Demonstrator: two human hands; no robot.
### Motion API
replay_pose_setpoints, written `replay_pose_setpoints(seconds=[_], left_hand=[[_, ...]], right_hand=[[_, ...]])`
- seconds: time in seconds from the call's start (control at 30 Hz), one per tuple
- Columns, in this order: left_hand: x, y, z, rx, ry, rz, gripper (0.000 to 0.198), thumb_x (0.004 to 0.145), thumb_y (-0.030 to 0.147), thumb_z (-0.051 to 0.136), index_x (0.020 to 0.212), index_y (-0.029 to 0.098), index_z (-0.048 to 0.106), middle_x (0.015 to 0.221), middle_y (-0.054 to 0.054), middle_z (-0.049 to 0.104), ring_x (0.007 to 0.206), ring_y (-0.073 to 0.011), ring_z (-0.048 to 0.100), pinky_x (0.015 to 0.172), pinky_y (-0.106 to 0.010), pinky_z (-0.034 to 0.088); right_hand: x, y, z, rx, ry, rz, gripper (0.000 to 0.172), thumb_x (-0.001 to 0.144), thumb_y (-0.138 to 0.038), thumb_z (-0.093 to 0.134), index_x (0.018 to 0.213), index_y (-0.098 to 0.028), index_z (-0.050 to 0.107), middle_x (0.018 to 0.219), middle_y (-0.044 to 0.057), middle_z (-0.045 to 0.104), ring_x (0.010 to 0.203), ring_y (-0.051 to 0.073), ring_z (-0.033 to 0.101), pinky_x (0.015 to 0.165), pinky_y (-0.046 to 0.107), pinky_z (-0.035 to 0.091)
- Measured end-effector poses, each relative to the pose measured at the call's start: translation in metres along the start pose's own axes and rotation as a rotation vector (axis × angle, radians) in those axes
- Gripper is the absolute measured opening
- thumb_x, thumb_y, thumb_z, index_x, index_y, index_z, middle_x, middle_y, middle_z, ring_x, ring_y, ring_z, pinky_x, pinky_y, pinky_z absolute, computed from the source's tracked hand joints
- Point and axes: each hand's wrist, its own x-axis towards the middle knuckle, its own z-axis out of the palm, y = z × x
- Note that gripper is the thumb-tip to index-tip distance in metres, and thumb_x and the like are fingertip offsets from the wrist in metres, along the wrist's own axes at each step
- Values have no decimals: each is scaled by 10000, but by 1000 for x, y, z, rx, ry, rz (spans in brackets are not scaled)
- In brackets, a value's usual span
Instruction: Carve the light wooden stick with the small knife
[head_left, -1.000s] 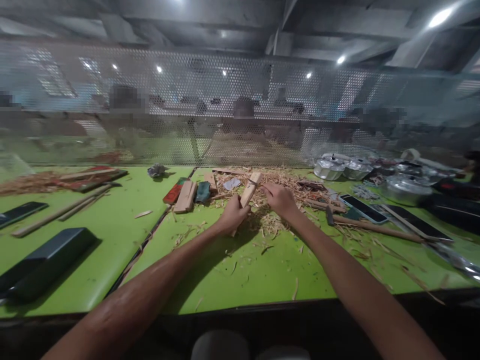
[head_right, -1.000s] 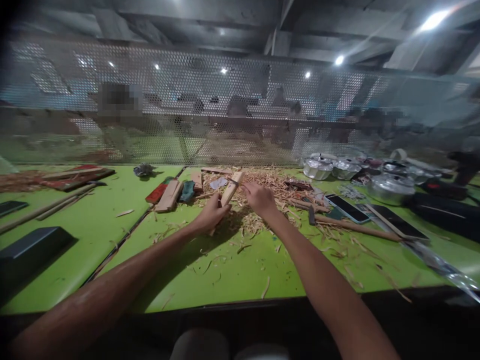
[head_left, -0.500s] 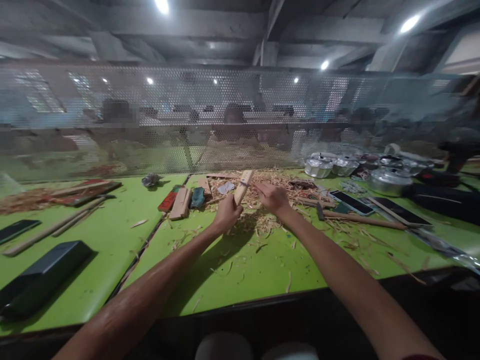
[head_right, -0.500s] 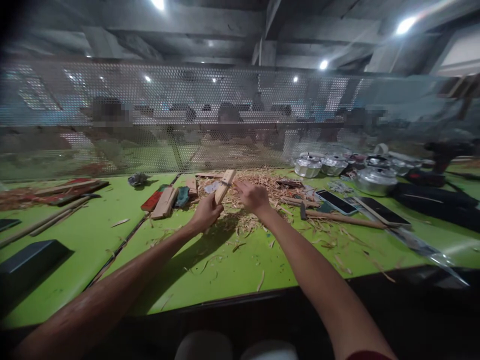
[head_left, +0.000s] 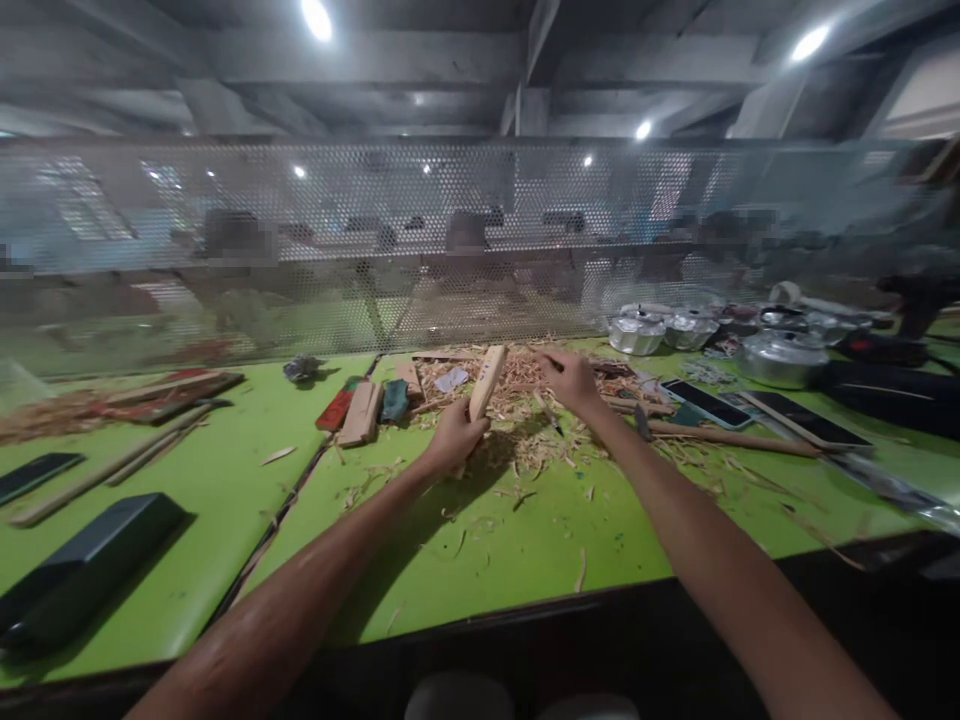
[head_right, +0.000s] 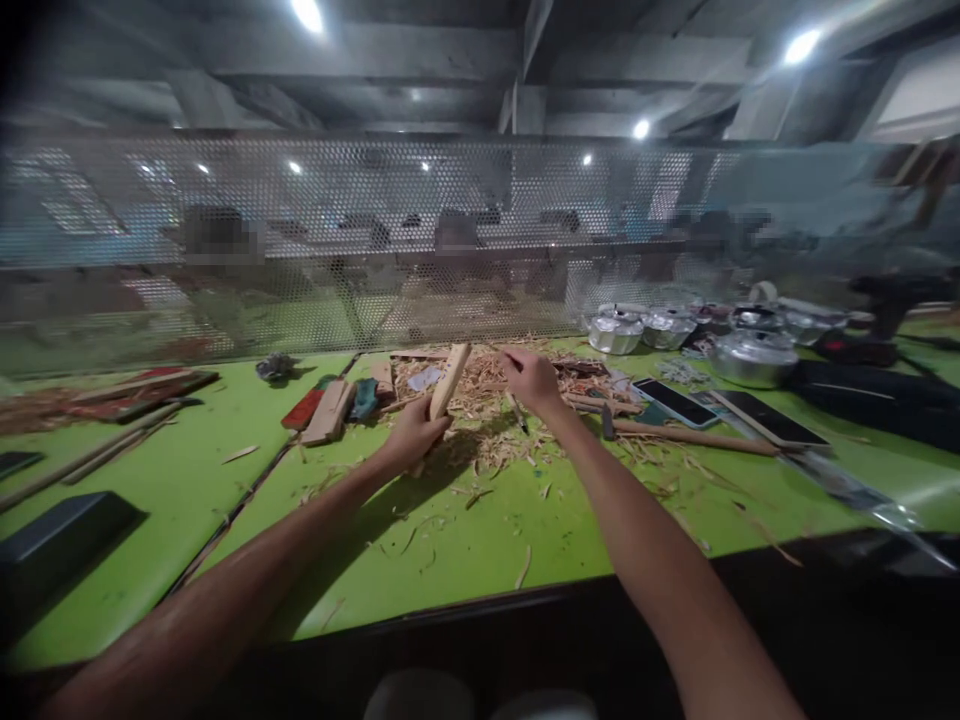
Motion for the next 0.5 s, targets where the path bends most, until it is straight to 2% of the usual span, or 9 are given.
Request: replay_pose_setpoints(seconds=[0.1,0.2,0.27,0.37,0.5], left_hand=[[2,-2,-3,-48,-24,-21,149,818,196,675,861,196,532,543,65,541,413,-97,478,393,-203,349],[4,-8,-9,-162,-125,-39,245,794,240,755,887,193,533,577,62,563,434,-86,493,409,-194,386],[6,-12,-13,-286,-233,-73,345,751,251,810,926,205,515,583,81,549,417,-70,469,399,-179,373],[8,-12,-21,-499,-349,-137,413,733,263,833,918,225,466,552,128,454,374,-35,369,367,-140,285],[9,-1,-28,-654,-388,-180,384,757,224,818,864,212,449,549,142,376,371,-3,295,361,-106,209]], right_hand=[[-12,-23,16,14,-166,-141,303,1015,-283,582,1149,-155,822,1136,113,800,977,217,724,890,298,523],[-22,-34,26,0,-310,-217,288,1012,-263,591,1142,-156,825,1122,104,806,912,207,730,838,293,528],[-26,-37,30,-14,-326,-247,283,1016,-249,586,1134,-155,825,1124,98,806,912,204,728,830,286,518],[-28,-37,34,-2,-322,-286,270,1023,-239,578,1071,-158,831,1056,90,814,873,189,715,823,276,498],[-29,-39,38,16,-321,-328,259,1018,-230,583,1015,-162,834,989,93,814,831,181,703,797,269,480]])
